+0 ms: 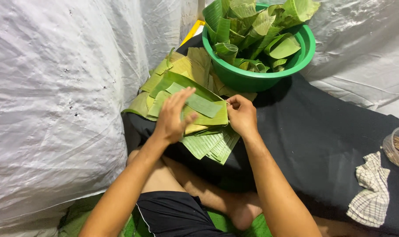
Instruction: Cleaning banana leaves with a cloth and rolling them into cones secured with small wooden sticks.
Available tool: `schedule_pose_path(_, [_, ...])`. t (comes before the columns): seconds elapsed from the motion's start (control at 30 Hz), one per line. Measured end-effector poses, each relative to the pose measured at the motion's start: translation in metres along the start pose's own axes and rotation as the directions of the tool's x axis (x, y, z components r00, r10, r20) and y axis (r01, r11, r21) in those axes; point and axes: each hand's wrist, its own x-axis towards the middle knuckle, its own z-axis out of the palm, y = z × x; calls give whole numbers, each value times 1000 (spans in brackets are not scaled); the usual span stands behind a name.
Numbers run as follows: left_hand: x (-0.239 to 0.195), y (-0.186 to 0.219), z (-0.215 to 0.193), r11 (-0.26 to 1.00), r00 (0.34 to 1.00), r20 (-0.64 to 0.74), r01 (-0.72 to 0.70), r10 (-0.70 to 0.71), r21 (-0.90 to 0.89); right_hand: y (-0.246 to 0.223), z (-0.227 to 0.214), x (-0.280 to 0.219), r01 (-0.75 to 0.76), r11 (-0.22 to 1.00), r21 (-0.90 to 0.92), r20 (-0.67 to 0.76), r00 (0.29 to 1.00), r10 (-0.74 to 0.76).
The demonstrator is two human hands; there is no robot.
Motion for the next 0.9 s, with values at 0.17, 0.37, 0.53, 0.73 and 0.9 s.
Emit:
schedule_pose_path(0.17, [28, -55, -6, 971, 938, -300, 214, -172, 112, 12, -1, -5, 159, 981, 110, -46, 987, -154])
schedule_pose_path(0.37, [41, -64, -22, 981, 888, -432, 190, -157, 34, -10, -11, -31, 483, 873, 69, -169, 868, -467])
schedule_pose_path(0.53, [47, -103, -17, 986, 882, -442, 159, -162, -44, -20, -13, -43, 582, 810, 70, -168, 807, -565])
schedule_pose_path(0.73, [66, -85, -28, 998, 882, -466, 56, -68, -41, -37, -29, -25, 611, 791, -14, -306, 751, -586])
schedule_pose_path(0.9, [65, -43, -53, 991, 793, -602, -131, 93, -20, -48, -40, -34, 689, 722, -69, -387, 648, -656])
